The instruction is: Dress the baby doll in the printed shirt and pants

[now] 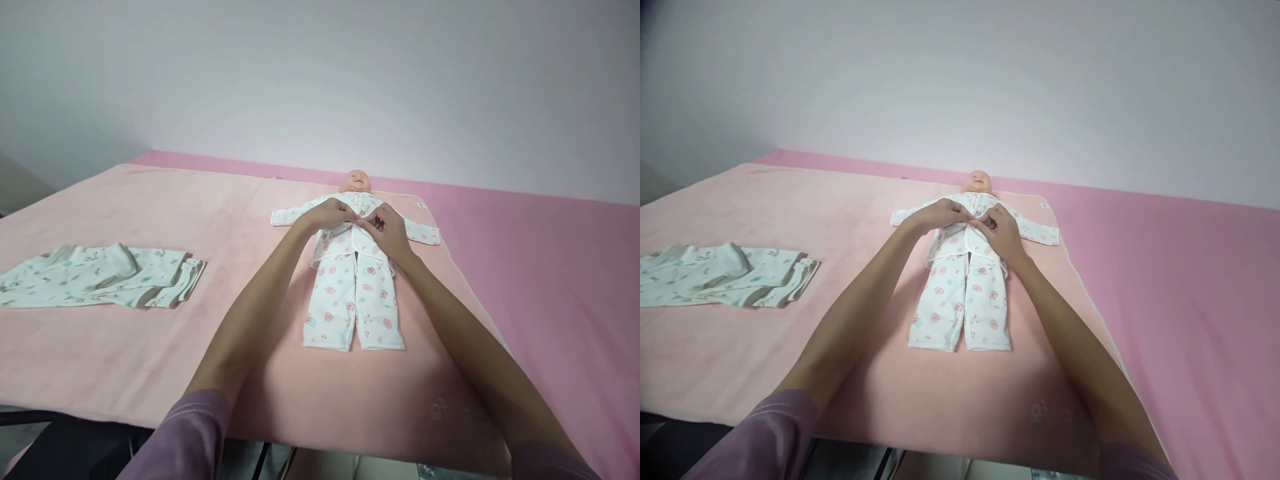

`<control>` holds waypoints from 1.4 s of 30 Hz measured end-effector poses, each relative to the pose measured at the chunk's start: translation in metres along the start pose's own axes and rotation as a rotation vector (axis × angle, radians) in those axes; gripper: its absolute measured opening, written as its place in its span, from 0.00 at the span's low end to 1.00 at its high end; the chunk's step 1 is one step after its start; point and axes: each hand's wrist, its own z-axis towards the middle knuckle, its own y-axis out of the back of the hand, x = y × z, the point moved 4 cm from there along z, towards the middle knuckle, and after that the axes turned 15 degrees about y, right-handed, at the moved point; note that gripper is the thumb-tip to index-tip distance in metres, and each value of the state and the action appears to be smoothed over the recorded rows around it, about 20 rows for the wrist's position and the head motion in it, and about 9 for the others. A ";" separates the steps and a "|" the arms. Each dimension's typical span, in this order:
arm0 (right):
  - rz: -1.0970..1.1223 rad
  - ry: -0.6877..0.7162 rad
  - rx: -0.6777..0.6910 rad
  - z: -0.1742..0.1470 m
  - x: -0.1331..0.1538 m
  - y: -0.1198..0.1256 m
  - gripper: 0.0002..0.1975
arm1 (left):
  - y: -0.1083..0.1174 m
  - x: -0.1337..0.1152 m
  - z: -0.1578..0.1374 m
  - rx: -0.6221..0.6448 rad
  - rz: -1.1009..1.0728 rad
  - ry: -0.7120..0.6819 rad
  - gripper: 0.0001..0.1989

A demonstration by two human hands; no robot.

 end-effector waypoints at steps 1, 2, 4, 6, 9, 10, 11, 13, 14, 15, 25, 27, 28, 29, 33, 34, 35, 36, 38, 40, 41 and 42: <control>0.005 0.007 -0.004 0.000 0.001 0.000 0.23 | 0.000 0.000 0.000 -0.007 0.017 0.011 0.07; 0.012 0.012 -0.006 -0.001 0.003 0.001 0.23 | 0.000 0.000 -0.001 -0.020 0.038 0.011 0.07; 0.039 0.003 0.012 0.001 0.006 0.005 0.22 | 0.000 -0.002 -0.002 -0.054 0.073 0.000 0.07; 0.083 -0.031 0.092 0.006 0.007 0.010 0.20 | -0.001 -0.003 -0.003 -0.085 0.085 -0.006 0.08; 0.151 -0.109 0.229 0.021 -0.001 0.017 0.19 | -0.002 -0.002 -0.003 -0.112 0.080 -0.008 0.13; 0.159 -0.141 0.251 0.027 -0.006 0.019 0.20 | -0.002 -0.001 -0.002 -0.134 0.069 -0.009 0.14; 0.151 -0.174 0.264 0.033 -0.012 0.020 0.21 | -0.002 0.000 -0.001 -0.167 0.052 -0.012 0.15; 0.090 -0.215 0.284 0.042 -0.025 0.016 0.20 | -0.004 0.002 0.002 -0.249 0.012 -0.025 0.13; 0.046 -0.215 0.294 0.045 -0.030 0.012 0.20 | -0.006 0.003 0.004 -0.289 -0.004 -0.034 0.12; 0.001 -0.203 0.293 0.047 -0.034 0.007 0.19 | -0.009 0.004 0.006 -0.324 -0.018 -0.040 0.11; -0.069 -0.076 0.197 0.044 -0.039 -0.010 0.16 | 0.002 -0.005 0.035 -0.289 -0.005 -0.015 0.18; -0.027 -0.056 0.219 0.046 -0.040 -0.005 0.13 | 0.006 -0.009 0.036 -0.253 0.071 0.010 0.23; 0.000 -0.053 0.226 0.047 -0.041 -0.002 0.12 | 0.008 -0.011 0.035 -0.251 0.094 0.013 0.23; 0.031 -0.059 0.231 0.047 -0.041 0.001 0.11 | 0.008 -0.012 0.034 -0.251 0.109 0.009 0.24; 0.152 -0.122 0.228 0.045 -0.044 0.008 0.09 | 0.005 -0.013 0.033 -0.234 0.144 -0.029 0.24; 0.173 -0.126 0.236 0.044 -0.044 0.008 0.09 | 0.004 -0.012 0.033 -0.225 0.145 -0.037 0.24; 0.186 -0.122 0.246 0.043 -0.043 0.008 0.09 | 0.004 -0.011 0.033 -0.219 0.139 -0.044 0.24; 0.191 -0.115 0.255 0.043 -0.042 0.007 0.09 | 0.004 -0.010 0.033 -0.213 0.127 -0.050 0.25; 0.188 -0.107 0.255 0.043 -0.043 0.004 0.09 | 0.005 -0.009 0.035 -0.196 0.097 -0.056 0.24; 0.187 -0.125 0.212 0.043 -0.045 0.001 0.10 | 0.006 -0.007 0.039 -0.195 0.060 -0.055 0.24; 0.195 -0.142 0.178 0.042 -0.047 0.000 0.11 | 0.006 -0.006 0.041 -0.197 0.040 -0.052 0.24; 0.210 -0.161 0.144 0.042 -0.050 -0.002 0.11 | 0.006 -0.004 0.043 -0.195 0.019 -0.050 0.24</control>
